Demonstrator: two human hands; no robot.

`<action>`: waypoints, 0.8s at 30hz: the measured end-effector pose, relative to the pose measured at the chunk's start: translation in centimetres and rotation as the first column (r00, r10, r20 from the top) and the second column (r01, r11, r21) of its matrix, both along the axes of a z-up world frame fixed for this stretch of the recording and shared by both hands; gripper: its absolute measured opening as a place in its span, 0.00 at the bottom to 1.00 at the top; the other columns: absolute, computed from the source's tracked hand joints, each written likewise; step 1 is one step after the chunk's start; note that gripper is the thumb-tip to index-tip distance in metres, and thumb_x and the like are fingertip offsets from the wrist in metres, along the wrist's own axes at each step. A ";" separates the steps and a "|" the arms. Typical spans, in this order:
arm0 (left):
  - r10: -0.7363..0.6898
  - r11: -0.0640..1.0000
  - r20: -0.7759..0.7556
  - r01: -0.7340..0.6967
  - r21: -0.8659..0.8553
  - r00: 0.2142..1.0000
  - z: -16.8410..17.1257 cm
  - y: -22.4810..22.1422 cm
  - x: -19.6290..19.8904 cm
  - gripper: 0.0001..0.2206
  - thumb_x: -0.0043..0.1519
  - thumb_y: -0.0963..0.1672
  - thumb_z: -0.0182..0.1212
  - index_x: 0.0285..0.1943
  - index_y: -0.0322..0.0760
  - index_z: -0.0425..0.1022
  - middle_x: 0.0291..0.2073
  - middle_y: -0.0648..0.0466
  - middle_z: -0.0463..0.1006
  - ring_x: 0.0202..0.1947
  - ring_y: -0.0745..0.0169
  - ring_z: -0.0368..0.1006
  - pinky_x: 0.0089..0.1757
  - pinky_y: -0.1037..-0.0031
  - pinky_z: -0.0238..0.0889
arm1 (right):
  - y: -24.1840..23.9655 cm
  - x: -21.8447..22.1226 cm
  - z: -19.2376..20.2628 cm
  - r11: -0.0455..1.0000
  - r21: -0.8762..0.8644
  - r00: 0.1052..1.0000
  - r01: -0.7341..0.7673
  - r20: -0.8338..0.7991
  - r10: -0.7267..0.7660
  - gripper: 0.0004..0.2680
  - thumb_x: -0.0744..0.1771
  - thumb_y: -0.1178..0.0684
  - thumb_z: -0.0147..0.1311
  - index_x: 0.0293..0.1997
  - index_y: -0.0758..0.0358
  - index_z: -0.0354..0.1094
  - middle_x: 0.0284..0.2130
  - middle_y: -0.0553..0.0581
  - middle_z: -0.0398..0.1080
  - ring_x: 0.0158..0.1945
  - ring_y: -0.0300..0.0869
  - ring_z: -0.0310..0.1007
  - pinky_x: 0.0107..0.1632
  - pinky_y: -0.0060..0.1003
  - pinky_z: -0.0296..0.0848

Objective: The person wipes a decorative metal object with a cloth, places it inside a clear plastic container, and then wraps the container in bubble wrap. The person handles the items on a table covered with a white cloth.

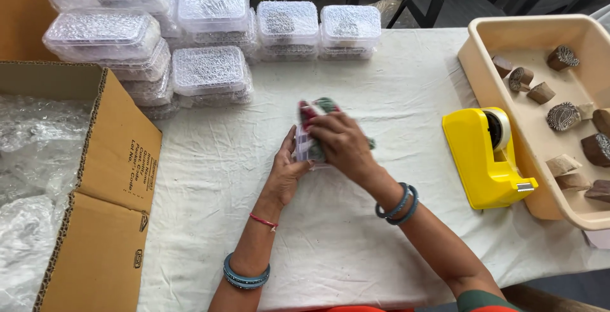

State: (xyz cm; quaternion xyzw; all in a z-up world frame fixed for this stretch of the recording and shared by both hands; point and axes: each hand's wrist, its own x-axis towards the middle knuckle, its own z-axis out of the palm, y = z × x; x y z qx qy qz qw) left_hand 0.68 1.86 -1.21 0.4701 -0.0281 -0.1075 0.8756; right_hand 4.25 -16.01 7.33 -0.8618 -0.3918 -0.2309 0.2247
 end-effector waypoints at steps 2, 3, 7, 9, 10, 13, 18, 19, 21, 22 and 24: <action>0.040 0.999 -0.080 -0.041 -0.020 0.996 0.6 -0.2 0.1 0.45 0.54 0.33 0.57 0.82 0.41 0.41 0.71 0.52 0.60 0.61 0.63 0.66 0.53 0.71 0.68 | -1.8 -0.1 -0.2 0.998 0.002 0.998 0.062 -0.018 -0.062 0.11 0.62 0.62 0.62 0.49 0.60 0.76 0.52 0.54 0.74 0.57 0.52 0.71 0.63 0.48 0.69; 0.047 0.998 -0.104 -0.051 -0.031 0.993 0.6 -0.3 0.1 0.45 0.55 0.33 0.58 0.82 0.42 0.40 0.71 0.52 0.60 0.61 0.62 0.66 0.52 0.69 0.69 | -2.9 -0.6 -0.3 0.981 0.057 0.982 0.183 -0.062 -0.180 0.11 0.64 0.62 0.60 0.50 0.61 0.76 0.53 0.55 0.75 0.56 0.52 0.71 0.61 0.46 0.71; 0.082 0.994 -0.128 -0.090 -0.059 0.988 0.2 -0.8 0.2 0.43 0.57 0.35 0.58 0.82 0.43 0.39 0.71 0.52 0.60 0.61 0.61 0.66 0.51 0.68 0.69 | -7.0 -3.0 -4.2 0.851 0.313 0.865 0.422 -0.420 -0.275 0.10 0.69 0.58 0.57 0.56 0.65 0.73 0.51 0.57 0.74 0.51 0.43 0.77 0.53 0.39 0.76; 0.107 0.988 -0.121 -0.119 -0.097 0.987 0.2 -0.9 0.2 0.40 0.59 0.36 0.59 0.81 0.39 0.43 0.68 0.50 0.64 0.60 0.61 0.69 0.51 0.67 0.71 | -8.2 -2.7 -5.7 0.792 0.372 0.794 0.484 -0.567 -0.219 0.12 0.70 0.55 0.54 0.59 0.65 0.72 0.49 0.58 0.76 0.49 0.42 0.77 0.51 0.36 0.76; 0.130 0.981 -0.111 -0.144 -0.131 0.985 0.3 -0.9 0.2 0.37 0.61 0.37 0.59 0.80 0.35 0.47 0.65 0.48 0.68 0.59 0.60 0.71 0.51 0.65 0.72 | -8.9 -2.5 -6.5 0.722 0.417 0.708 0.552 -0.692 -0.142 0.13 0.71 0.52 0.52 0.63 0.64 0.71 0.47 0.59 0.78 0.46 0.41 0.76 0.49 0.34 0.77; 0.103 0.975 -0.161 -0.132 -0.181 0.982 1.8 -0.7 -0.2 0.28 0.67 0.42 0.59 0.75 0.27 0.57 0.56 0.46 0.76 0.51 0.60 0.77 0.50 0.62 0.74 | -7.7 -2.5 -4.3 0.466 0.665 0.484 0.584 -0.746 0.457 0.20 0.71 0.45 0.50 0.68 0.68 0.64 0.47 0.62 0.73 0.46 0.41 0.77 0.46 0.37 0.79; 0.070 0.987 -0.114 -0.086 -0.136 0.991 1.1 -0.5 -0.2 0.25 0.67 0.44 0.61 0.73 0.29 0.66 0.51 0.49 0.80 0.48 0.64 0.78 0.50 0.66 0.74 | -6.9 -3.9 -4.5 0.534 0.602 0.318 0.593 -0.785 0.531 0.24 0.66 0.48 0.54 0.69 0.65 0.57 0.49 0.59 0.74 0.52 0.41 0.77 0.54 0.35 0.79; 0.061 0.990 -0.108 -0.074 -0.121 0.992 1.0 -0.5 -0.2 0.24 0.68 0.45 0.62 0.72 0.27 0.68 0.51 0.47 0.80 0.48 0.63 0.77 0.50 0.66 0.74 | -7.3 -4.4 -4.8 0.661 0.611 0.354 0.435 -0.791 0.499 0.24 0.64 0.51 0.56 0.68 0.68 0.58 0.50 0.59 0.75 0.55 0.42 0.76 0.57 0.33 0.78; 0.077 0.987 -0.118 -0.092 -0.132 0.990 1.7 -1.0 -0.5 0.25 0.66 0.45 0.62 0.72 0.31 0.66 0.52 0.49 0.80 0.49 0.63 0.77 0.49 0.66 0.74 | -7.0 -4.8 -4.8 0.601 0.629 0.391 0.493 -0.778 0.493 0.22 0.65 0.51 0.57 0.65 0.70 0.60 0.47 0.61 0.74 0.51 0.45 0.76 0.52 0.37 0.79; 0.092 0.983 -0.122 -0.110 -0.145 0.988 2.1 -1.3 -0.5 0.26 0.65 0.45 0.62 0.72 0.34 0.64 0.53 0.50 0.79 0.49 0.63 0.76 0.48 0.67 0.74 | -6.8 -5.0 -4.8 0.538 0.645 0.431 0.543 -0.764 0.481 0.21 0.65 0.51 0.58 0.62 0.72 0.62 0.44 0.62 0.73 0.47 0.47 0.77 0.48 0.40 0.81; 0.075 0.967 -0.173 -0.114 -0.226 0.982 2.8 -2.5 -1.0 0.26 0.65 0.46 0.62 0.72 0.36 0.63 0.55 0.50 0.78 0.51 0.62 0.77 0.49 0.67 0.75 | -5.8 -5.4 -3.9 0.482 0.662 0.489 0.573 -0.749 0.447 0.20 0.66 0.51 0.57 0.62 0.70 0.63 0.45 0.61 0.73 0.47 0.44 0.76 0.48 0.37 0.79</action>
